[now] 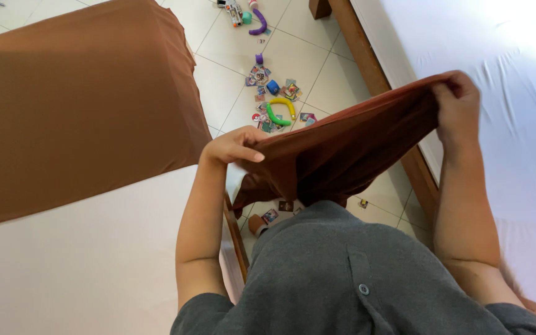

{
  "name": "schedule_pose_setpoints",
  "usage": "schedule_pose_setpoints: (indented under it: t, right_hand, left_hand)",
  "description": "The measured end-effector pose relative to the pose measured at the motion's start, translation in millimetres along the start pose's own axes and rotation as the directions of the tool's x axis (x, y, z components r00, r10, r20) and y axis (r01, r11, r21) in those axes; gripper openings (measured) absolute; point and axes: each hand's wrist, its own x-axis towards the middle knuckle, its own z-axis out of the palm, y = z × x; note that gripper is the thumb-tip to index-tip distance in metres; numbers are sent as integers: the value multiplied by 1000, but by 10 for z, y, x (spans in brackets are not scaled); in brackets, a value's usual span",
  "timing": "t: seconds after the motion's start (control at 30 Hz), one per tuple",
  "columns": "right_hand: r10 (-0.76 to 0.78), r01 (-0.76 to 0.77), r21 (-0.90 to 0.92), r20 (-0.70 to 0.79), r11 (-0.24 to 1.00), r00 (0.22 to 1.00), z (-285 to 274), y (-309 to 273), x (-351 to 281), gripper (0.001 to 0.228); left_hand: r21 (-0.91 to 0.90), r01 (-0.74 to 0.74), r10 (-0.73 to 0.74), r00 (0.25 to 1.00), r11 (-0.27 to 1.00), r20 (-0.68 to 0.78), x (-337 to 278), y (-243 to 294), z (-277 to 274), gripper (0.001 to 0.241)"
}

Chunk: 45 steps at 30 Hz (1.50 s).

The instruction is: The person sweeps the white bed sheet with a small whisk broom, smooths the sheet by hand, and tucks its edges under the mattress. They then pick up a brown blanket, fold it, and lay it on the bed.

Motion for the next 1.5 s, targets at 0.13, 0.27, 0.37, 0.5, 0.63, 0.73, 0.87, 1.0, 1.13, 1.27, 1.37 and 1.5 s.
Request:
schedule_pose_setpoints:
  t: [0.13, 0.27, 0.37, 0.5, 0.63, 0.73, 0.87, 1.0, 1.13, 1.27, 1.37, 1.5]
  right_hand:
    - [-26, 37, 196, -57, 980, 998, -156, 238, 205, 9]
    - [48, 2, 302, -157, 953, 986, -170, 357, 261, 7]
    - [93, -44, 295, -155, 955, 984, -34, 509, 375, 8]
    - [7, 3, 200, -49, 980, 999, 244, 320, 315, 20]
    - [176, -115, 308, -181, 945, 968, 478, 26, 354, 26]
    - [60, 20, 404, -183, 915, 981, 704, 50, 329, 19]
    - [86, -96, 283, 47, 954, 995, 1210, -425, -140, 15]
    - [2, -21, 77, 238, 997, 971, 1555, -442, -559, 15]
    - [-39, 20, 105, 186, 994, 982, 1625, -507, -783, 17]
    - [-195, 194, 23, 106, 981, 975, 1585, -560, -903, 15]
    - [-248, 246, 42, 67, 968, 966, 1604, -491, -907, 15]
    - [-322, 322, -15, 13, 947, 947, 1673, -610, -971, 15]
  left_hand:
    - [226, -108, 100, 994, 968, 45, -308, -237, -304, 39]
    - [207, 29, 5, 986, 978, -164, -645, 74, 102, 40]
    - [181, 67, 37, 856, 981, -515, -801, -137, -33, 39]
    - [-113, -131, -19, 568, 985, -823, -600, -203, 72, 36]
    - [-173, -487, 202, 623, 856, -756, -52, -131, 194, 30]
    - [-202, -496, 178, 616, 845, -768, 462, -221, 294, 26]
    - [-352, -534, 148, 684, 768, -715, 1072, -245, 624, 25]
    - [-311, -595, 249, 674, 741, -696, 1507, -467, 795, 23]
    - [-320, -636, 268, 652, 703, -709, 1530, -450, 1076, 24]
    - [12, -558, 386, 559, 830, -734, 1468, -500, 1170, 23]
    - [521, -222, 559, 473, 824, -681, 1364, -263, 1292, 23]
    - [668, -68, 616, 465, 741, -636, 1274, -82, 1374, 23]
